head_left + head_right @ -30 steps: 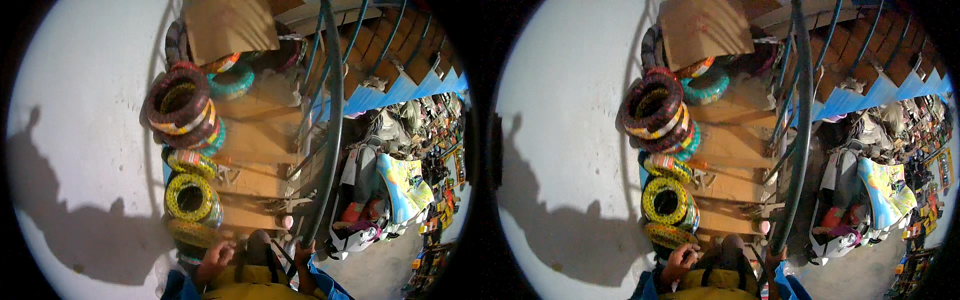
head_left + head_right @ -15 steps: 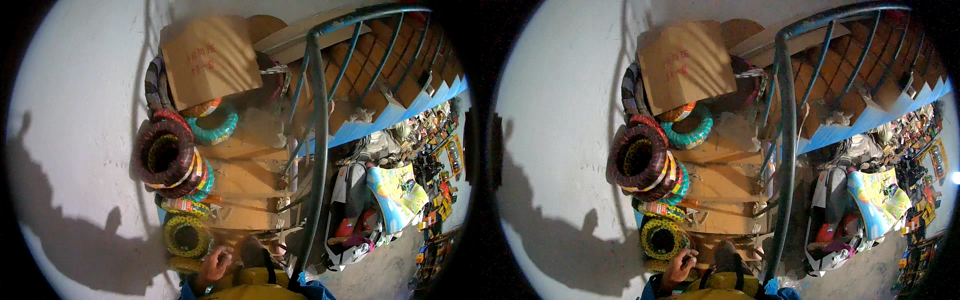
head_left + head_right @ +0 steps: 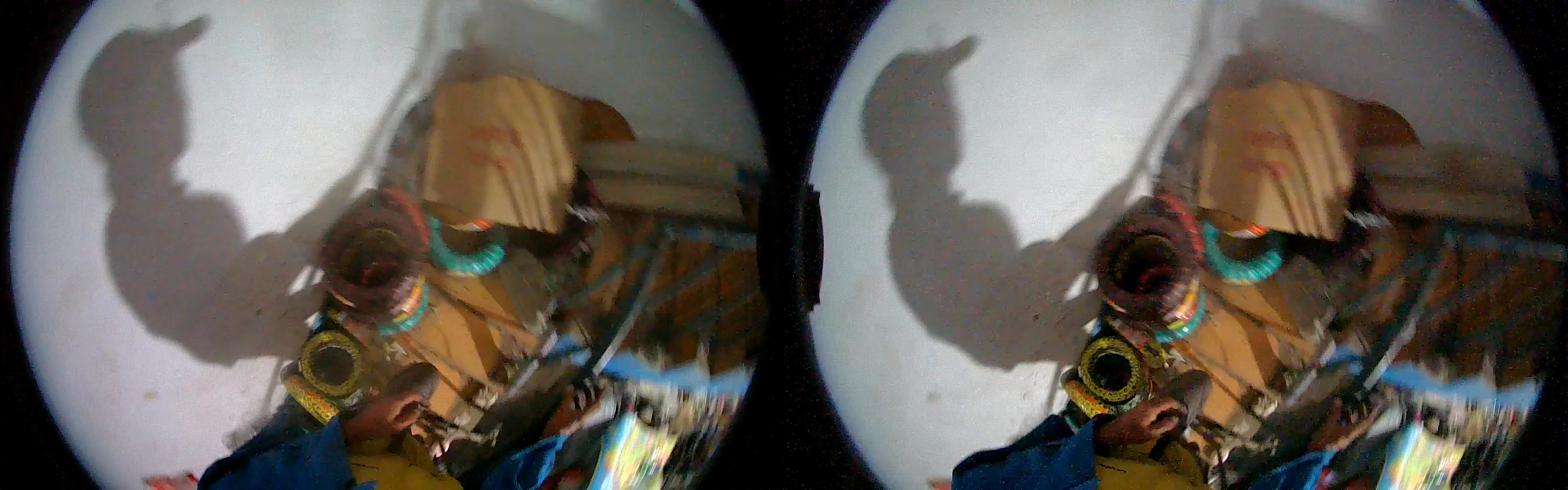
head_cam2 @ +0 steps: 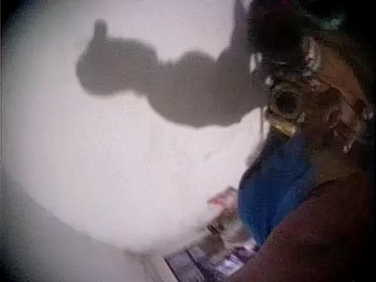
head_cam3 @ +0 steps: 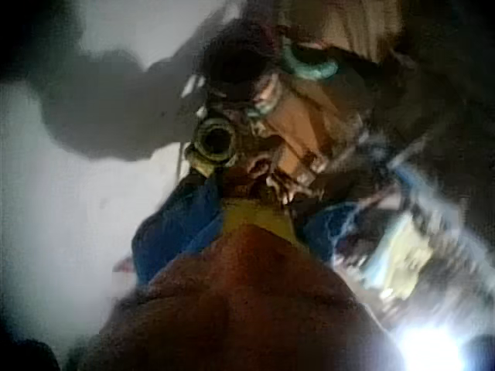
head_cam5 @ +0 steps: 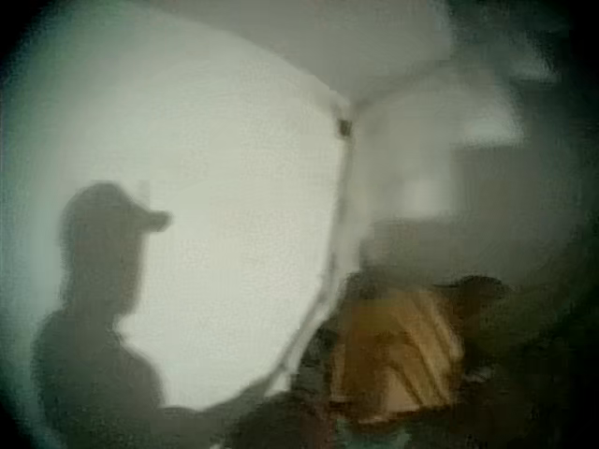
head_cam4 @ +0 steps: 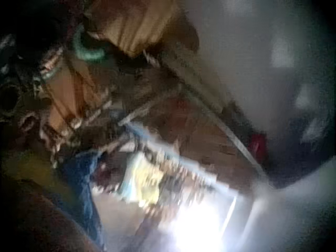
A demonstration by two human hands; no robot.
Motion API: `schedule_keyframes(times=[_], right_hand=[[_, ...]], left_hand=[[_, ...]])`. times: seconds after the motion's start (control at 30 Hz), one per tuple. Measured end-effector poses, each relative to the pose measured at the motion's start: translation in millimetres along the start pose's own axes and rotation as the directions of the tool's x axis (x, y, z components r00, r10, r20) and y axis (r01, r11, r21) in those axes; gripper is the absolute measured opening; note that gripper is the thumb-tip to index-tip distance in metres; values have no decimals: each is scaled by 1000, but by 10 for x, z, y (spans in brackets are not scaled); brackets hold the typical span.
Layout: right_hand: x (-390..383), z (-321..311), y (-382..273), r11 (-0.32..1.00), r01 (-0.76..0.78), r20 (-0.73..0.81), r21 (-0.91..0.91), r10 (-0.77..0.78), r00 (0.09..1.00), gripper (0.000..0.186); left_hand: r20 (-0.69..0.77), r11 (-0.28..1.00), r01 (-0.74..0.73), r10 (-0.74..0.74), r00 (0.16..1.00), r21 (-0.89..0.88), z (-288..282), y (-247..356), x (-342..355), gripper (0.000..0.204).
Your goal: The person works on the wiring under the seat of a yellow scooter, using pliers to cut and strip wires and connecting them. They then walk through the workshop and ascend a spiral staircase.
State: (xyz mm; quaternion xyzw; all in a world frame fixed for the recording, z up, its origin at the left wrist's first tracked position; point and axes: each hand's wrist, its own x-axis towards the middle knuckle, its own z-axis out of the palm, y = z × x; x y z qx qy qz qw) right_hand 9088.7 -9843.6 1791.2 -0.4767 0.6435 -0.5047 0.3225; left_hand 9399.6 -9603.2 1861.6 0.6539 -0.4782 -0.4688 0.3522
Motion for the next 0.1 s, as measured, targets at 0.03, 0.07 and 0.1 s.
schedule_keyframes(times=[0.03, 0.07, 0.1], right_hand=[[45, 34, -72, 980, 79, 1, -183, -81, 997, 78], [145, 62, -271, 917, 165, 7, -363, -175, 985, 80], [280, 224, -446, 913, 215, 63, -346, -206, 977, 80]], left_hand=[[-8, 1000, 10, -10, 1000, 16, -189, 96, 15, 37], [-27, 1000, 14, -14, 1000, 21, -340, 234, 26, 38], [-41, 1000, 20, -19, 999, 24, -499, 168, -27, 39]])
